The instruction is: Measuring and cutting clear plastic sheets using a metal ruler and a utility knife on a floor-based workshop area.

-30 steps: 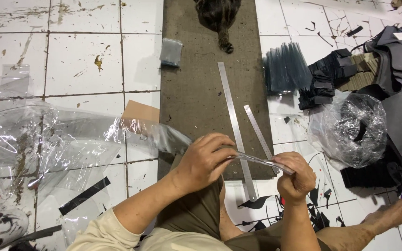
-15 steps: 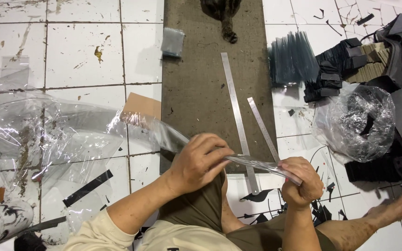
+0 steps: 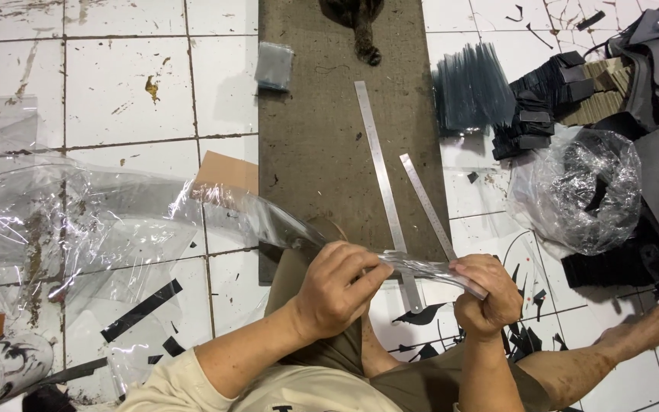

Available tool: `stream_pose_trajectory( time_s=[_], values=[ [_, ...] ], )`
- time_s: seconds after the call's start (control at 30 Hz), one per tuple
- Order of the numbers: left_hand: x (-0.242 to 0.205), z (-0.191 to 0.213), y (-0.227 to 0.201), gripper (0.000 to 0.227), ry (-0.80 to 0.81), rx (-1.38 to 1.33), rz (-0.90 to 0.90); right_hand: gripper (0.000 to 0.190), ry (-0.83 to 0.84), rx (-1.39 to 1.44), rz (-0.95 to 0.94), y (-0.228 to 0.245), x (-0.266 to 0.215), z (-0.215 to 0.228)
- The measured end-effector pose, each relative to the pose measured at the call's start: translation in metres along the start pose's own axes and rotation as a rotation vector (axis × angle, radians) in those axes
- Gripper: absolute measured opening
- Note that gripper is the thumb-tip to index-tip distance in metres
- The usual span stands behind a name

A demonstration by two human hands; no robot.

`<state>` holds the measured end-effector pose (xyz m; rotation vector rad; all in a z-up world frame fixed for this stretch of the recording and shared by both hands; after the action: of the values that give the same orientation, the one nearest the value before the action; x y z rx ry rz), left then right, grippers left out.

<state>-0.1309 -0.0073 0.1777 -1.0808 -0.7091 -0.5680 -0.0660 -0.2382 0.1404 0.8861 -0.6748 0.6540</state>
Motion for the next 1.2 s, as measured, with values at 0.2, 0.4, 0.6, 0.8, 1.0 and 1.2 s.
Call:
stream_pose_trajectory(
  time_s=[0.2, 0.4, 0.6, 0.8, 1.0, 1.2],
  values=[
    [-0.029, 0.007, 0.032, 0.013, 0.008, 0.321, 0.158, 0.034, -0.009, 0.015, -0.024, -0.009, -0.006, 0.004],
    [-0.065, 0.015, 0.121, 0.063, 0.284, 0.172, 0.503, 0.017, -0.098, -0.122, -0.093, -0.055, -0.039, 0.039],
    [-0.028, 0.035, 0.127, 0.006, 0.386, -0.23, 0.588, 0.014, 0.088, -0.133, -0.637, -0.009, 0.024, 0.047],
    [-0.013, -0.037, 0.083, 0.109, 0.311, -0.068, 0.234, 0.065, 0.337, 0.085, -0.698, -0.001, 0.061, 0.02],
    [0.001, -0.081, 0.009, 0.03, -0.086, 0.115, -0.224, 0.027, 0.378, 0.233, -0.812, -0.038, 0.044, 0.027],
    [-0.006, -0.085, 0.035, 0.032, 0.018, -0.253, -0.012, 0.067, 0.703, -0.324, -0.229, -0.026, 0.055, 0.048]
  ],
)
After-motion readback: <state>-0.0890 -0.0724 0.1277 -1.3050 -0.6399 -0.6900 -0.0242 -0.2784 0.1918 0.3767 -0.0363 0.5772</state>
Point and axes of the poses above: each hand's wrist, its own x-axis towards the middle knuckle, its own z-axis out of the back of the hand, y = z × x, the point moved 8 cm from there along x, towards the middle knuckle, and after that the axes turned 15 degrees about -x, right-handed, at the moved point
